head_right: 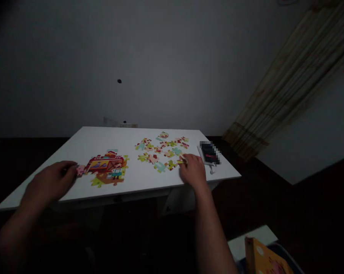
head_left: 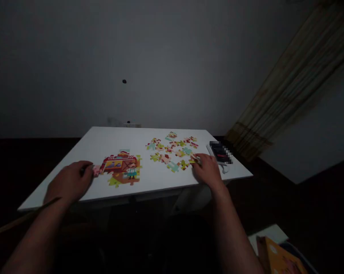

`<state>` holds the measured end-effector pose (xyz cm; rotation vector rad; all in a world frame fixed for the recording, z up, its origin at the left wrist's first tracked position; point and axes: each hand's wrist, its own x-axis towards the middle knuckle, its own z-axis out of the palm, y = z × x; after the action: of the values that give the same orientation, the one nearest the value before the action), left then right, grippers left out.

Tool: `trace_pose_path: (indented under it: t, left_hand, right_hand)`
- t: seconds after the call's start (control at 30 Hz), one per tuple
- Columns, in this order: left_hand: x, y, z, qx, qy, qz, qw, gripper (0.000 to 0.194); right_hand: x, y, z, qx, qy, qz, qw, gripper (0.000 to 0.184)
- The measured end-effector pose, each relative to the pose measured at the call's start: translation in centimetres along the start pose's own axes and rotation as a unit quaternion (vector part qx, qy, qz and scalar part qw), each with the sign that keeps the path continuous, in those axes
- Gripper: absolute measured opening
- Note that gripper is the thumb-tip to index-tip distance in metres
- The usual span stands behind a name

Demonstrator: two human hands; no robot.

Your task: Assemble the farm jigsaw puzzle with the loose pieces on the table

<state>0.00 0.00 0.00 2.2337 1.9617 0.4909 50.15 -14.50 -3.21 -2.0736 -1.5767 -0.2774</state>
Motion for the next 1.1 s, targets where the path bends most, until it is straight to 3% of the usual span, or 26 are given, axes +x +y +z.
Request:
trace_pose_path:
  t: [0.13,0.4,0.5,0.7,0.87,1.1]
  left_hand:
    - [-0.5,0.1,-0.3,-0.002,0.007,0.026,1.000,0.059]
    - [-0.3,-0.3,0.9,-0.048,0.056,0.018,0.997,0.046]
    - [-0.4,-0.5,1.0,-0.077,0.064,0.012,0.995,0.042]
    - [-0.8,-0.4,0.9,-0.094,0.065,0.019,0.993,0.038]
    - [-0.7,-0.5,1.2,-0.094,0.068,0.029,0.993,0.037]
    - [-0.2,-0.9,1.7,-0.089,0.071,0.014,0.993,0.033]
  right_hand:
    - [-0.5,1.7,0.9,0.003,-0.047,0.007,0.999,0.041]
    - [-0.4,2.6,1.5,0.038,-0.048,0.045,0.997,0.046]
    - [-0.1,2.8,1.6,0.017,-0.075,0.049,0.996,0.057]
    - [0.5,1.7,1.2,-0.063,-0.137,0.061,0.987,0.062]
    - [0.0,1.1,1.1,-0.060,-0.114,0.057,0.990,0.065]
    - [-0.7,1.9,1.6,0.019,-0.057,0.038,0.998,0.061]
